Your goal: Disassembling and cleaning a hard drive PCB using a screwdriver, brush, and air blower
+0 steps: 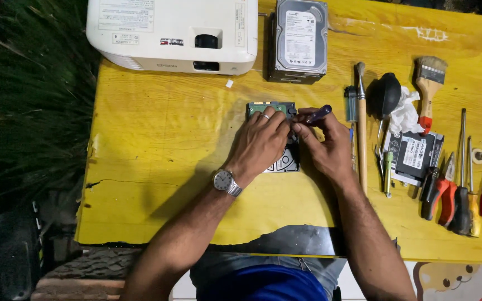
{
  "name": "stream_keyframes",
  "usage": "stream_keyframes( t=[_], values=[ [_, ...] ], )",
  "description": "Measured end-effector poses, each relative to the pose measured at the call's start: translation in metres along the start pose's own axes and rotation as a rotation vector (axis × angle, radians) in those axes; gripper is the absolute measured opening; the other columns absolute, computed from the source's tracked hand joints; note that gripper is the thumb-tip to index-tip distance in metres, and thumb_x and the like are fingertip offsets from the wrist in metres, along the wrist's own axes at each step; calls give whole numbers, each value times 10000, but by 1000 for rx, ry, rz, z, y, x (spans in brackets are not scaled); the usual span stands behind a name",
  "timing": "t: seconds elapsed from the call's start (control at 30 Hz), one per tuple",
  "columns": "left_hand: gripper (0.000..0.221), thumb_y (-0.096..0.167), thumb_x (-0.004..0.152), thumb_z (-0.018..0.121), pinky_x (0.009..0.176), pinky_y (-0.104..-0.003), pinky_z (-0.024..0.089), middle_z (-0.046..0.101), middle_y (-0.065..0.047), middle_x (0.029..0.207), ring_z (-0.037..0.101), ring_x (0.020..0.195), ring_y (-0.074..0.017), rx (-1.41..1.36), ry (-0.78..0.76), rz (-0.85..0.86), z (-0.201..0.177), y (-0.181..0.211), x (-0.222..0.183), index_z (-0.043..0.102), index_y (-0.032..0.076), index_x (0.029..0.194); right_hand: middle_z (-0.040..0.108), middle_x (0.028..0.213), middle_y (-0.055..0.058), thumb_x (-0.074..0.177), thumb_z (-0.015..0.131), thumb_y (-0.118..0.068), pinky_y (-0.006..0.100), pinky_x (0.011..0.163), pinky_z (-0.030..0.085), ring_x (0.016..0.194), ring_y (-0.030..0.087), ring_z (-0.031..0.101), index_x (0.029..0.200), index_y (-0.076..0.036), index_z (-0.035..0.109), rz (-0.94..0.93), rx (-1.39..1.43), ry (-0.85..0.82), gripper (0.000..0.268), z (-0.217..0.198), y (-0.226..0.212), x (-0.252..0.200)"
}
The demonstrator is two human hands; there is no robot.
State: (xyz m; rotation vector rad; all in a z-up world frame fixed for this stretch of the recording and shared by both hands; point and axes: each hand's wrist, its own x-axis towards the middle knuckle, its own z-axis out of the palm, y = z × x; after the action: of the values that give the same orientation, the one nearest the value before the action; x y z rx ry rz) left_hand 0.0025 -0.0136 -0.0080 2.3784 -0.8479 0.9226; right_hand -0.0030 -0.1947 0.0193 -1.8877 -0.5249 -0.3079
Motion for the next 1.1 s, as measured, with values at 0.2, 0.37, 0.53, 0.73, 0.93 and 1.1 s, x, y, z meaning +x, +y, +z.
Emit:
stream_keyframes(
  t=[0.2, 0.37, 0.53, 0.73, 0.93, 1.1],
  values=[
    [98, 66, 894, 625, 701, -384, 481, 491, -57, 805, 569, 873, -300, -13, 12, -2, -3, 2, 0, 600, 76, 800, 754, 995, 214, 932, 763, 47, 483, 827, 597, 946, 373, 757, 1066, 60, 737, -5, -11, 26, 137, -4, -3, 2],
    [94, 79, 861, 664, 704, -400, 490, 497, -57, 810, 573, 879, -305, -9, 19, 7, -3, 3, 2, 596, 78, 797, 751, 963, 192, 939, 738, 75, 480, 860, 584, 938, 297, 743, 1295, 71, 675, -14, -18, -20, 362, -10, -8, 4],
    [91, 64, 880, 633, 694, -387, 486, 484, -48, 796, 570, 863, -295, -10, 25, -7, -6, 3, 3, 599, 83, 797, 765, 999, 219, 940, 707, 95, 515, 874, 575, 957, 347, 753, 1368, 59, 637, -44, -65, -70, 435, -10, -16, 4],
    [133, 68, 895, 630, 689, -385, 485, 496, -62, 796, 576, 863, -301, -5, 39, -17, -8, 5, 6, 590, 77, 768, 766, 1039, 219, 979, 651, 77, 531, 904, 560, 995, 376, 750, 1416, 73, 572, -51, -73, -95, 444, -10, -14, 4],
    [88, 104, 864, 677, 718, -378, 479, 524, -61, 836, 578, 888, -292, -15, 15, -29, -4, 4, 2, 616, 94, 801, 758, 1058, 246, 1002, 605, 75, 514, 928, 564, 996, 362, 753, 1448, 107, 487, -3, 8, -51, 462, -6, -20, 3],
    [54, 129, 883, 684, 733, -387, 478, 537, -40, 843, 576, 891, -282, -107, -8, -80, -6, 3, 4, 646, 105, 852, 704, 1086, 279, 1036, 541, 127, 480, 953, 567, 1031, 332, 708, 1455, 137, 405, 12, 137, 95, 441, -10, -9, 2]
  ],
)
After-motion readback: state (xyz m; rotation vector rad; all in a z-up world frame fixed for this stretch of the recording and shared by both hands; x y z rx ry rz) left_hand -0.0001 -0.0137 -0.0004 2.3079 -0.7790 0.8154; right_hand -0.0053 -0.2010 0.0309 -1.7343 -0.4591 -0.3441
